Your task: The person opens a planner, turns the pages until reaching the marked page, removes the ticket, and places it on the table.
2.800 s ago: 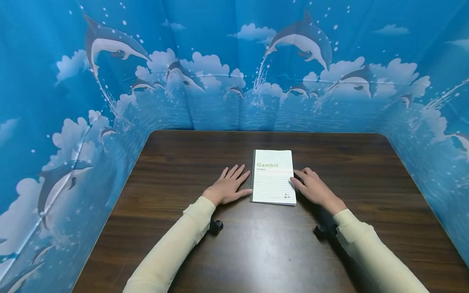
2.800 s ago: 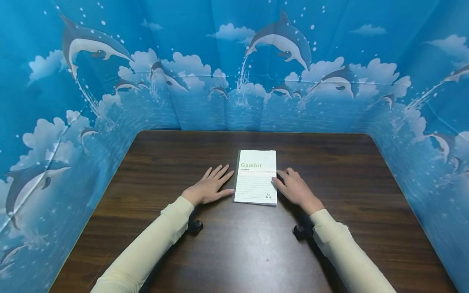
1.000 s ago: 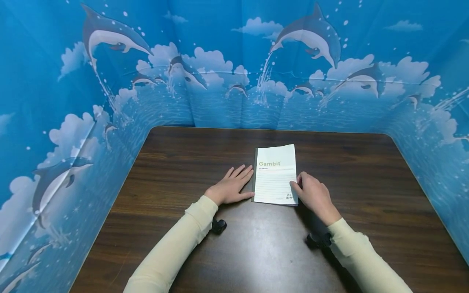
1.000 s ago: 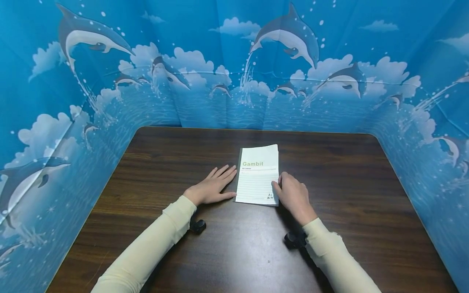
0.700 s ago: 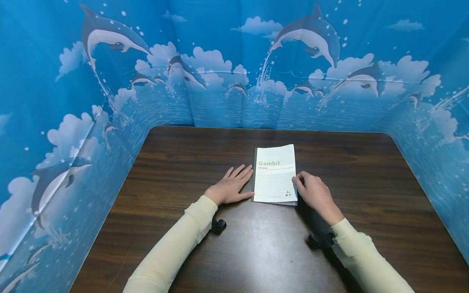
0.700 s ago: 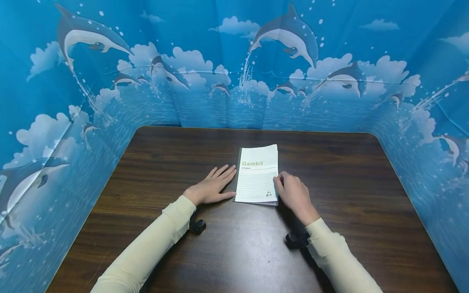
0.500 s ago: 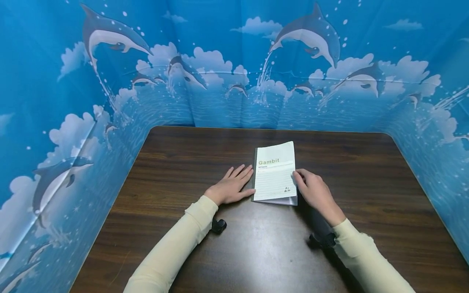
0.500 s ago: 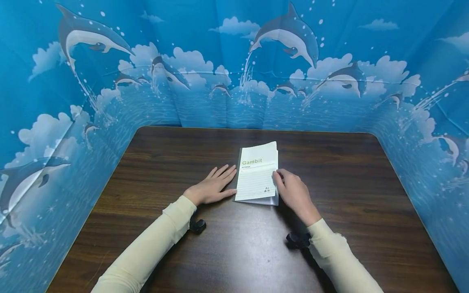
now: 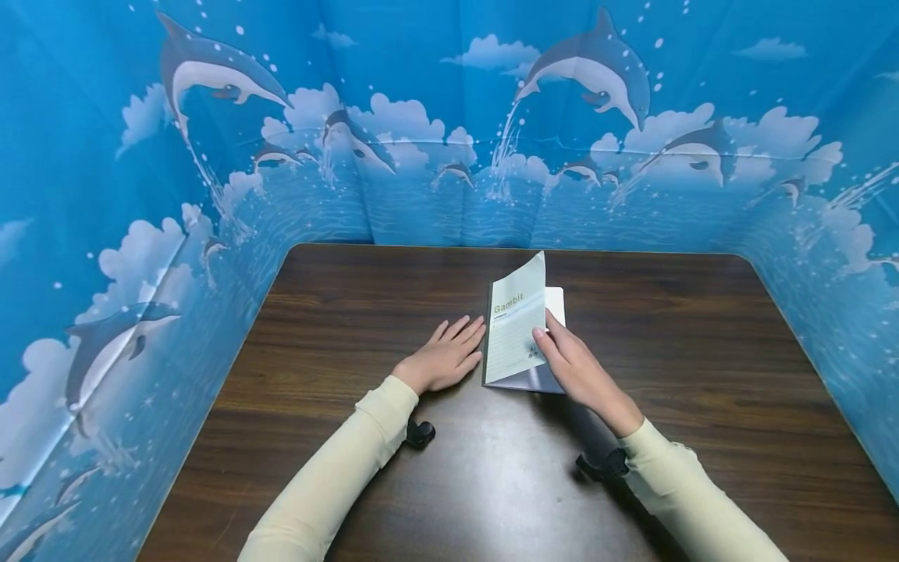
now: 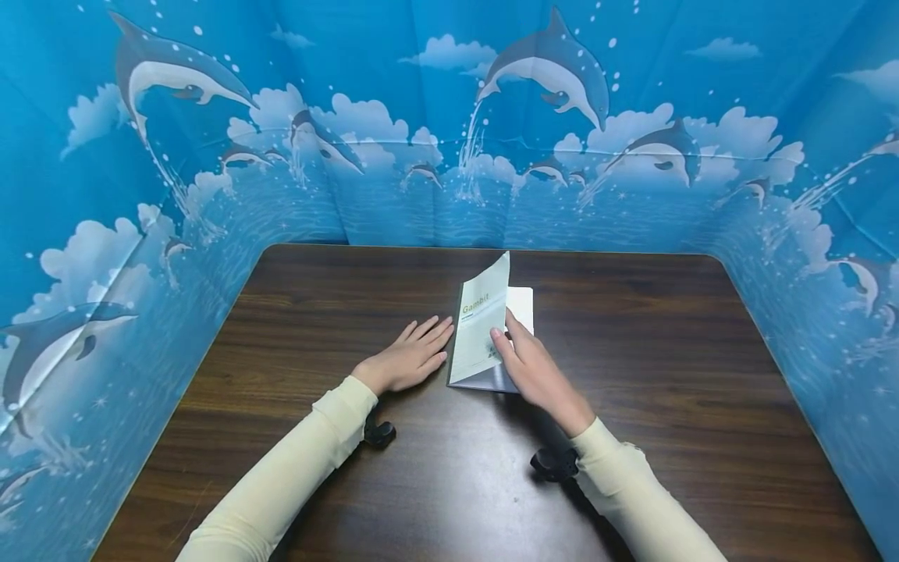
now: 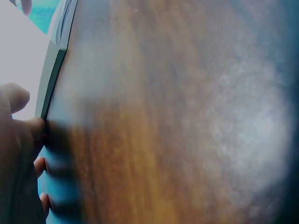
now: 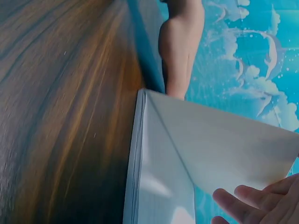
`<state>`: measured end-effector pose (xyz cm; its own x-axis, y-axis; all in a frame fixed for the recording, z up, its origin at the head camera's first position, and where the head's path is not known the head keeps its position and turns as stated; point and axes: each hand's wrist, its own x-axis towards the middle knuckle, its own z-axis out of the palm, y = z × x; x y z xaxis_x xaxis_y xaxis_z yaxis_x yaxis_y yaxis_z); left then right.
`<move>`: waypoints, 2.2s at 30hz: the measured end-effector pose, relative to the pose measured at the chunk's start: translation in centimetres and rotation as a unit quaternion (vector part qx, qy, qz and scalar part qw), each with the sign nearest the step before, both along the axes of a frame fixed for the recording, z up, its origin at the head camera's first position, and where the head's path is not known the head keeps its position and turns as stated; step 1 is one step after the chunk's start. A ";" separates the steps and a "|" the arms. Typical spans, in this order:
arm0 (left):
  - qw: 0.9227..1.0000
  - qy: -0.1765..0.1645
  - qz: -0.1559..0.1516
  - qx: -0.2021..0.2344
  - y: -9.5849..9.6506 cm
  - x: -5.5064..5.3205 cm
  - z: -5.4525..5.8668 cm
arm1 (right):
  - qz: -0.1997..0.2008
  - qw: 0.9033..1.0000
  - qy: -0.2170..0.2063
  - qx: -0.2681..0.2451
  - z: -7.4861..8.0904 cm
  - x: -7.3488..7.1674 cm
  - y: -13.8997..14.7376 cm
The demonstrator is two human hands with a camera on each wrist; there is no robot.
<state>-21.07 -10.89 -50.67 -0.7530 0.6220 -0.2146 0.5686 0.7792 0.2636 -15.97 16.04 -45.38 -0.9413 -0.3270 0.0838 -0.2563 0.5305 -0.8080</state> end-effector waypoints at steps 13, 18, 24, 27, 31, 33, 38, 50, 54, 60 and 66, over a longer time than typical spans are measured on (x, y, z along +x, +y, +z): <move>1.000 0.000 0.004 0.000 0.1 0.0 0.2 | 0.051 0.998 0.018 -0.039 0.6 0.3 -2.4; 1.000 0.006 0.004 0.008 -0.2 0.2 0.0 | 0.055 0.998 0.011 -0.019 0.5 0.7 -3.4; 1.000 0.007 0.010 0.018 -1.2 0.4 -0.1 | 0.072 0.997 -0.002 -0.007 0.2 1.0 -4.5; 0.999 -0.001 0.024 0.025 -2.2 0.5 -0.3 | 0.083 0.996 -0.007 0.011 -0.2 1.0 -4.9; 0.997 -0.008 0.054 0.051 -3.7 0.6 -0.7 | 0.093 0.995 -0.012 0.036 -0.8 1.1 -5.3; 0.995 -0.007 0.071 0.065 -4.6 0.7 -0.7 | 0.099 0.994 -0.013 0.040 -1.1 1.1 -5.4; 0.988 -0.019 0.122 0.089 -6.9 0.9 -0.5 | 0.123 0.990 -0.003 0.064 -1.8 1.1 -5.9; 0.940 -0.070 0.246 0.225 -9.5 0.7 1.1 | 0.150 0.973 0.023 0.172 -3.5 1.3 -6.6; 0.932 -0.065 0.276 0.224 -10.2 1.0 1.0 | 0.167 0.961 0.029 0.220 -3.7 1.6 -6.6; 0.934 -0.061 0.276 0.216 -10.7 1.0 0.8 | 0.180 0.947 0.052 0.261 -3.8 1.8 -6.8; 0.953 -0.034 0.249 0.167 -10.7 1.1 0.4 | 0.181 0.939 0.065 0.284 -4.0 1.8 -7.0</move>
<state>-19.96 -21.55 -50.25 -0.9645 0.2322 -0.1257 0.1221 0.8144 0.5674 -14.17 9.03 -49.39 -0.7533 -0.6508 -0.0950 -0.5803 0.7256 -0.3698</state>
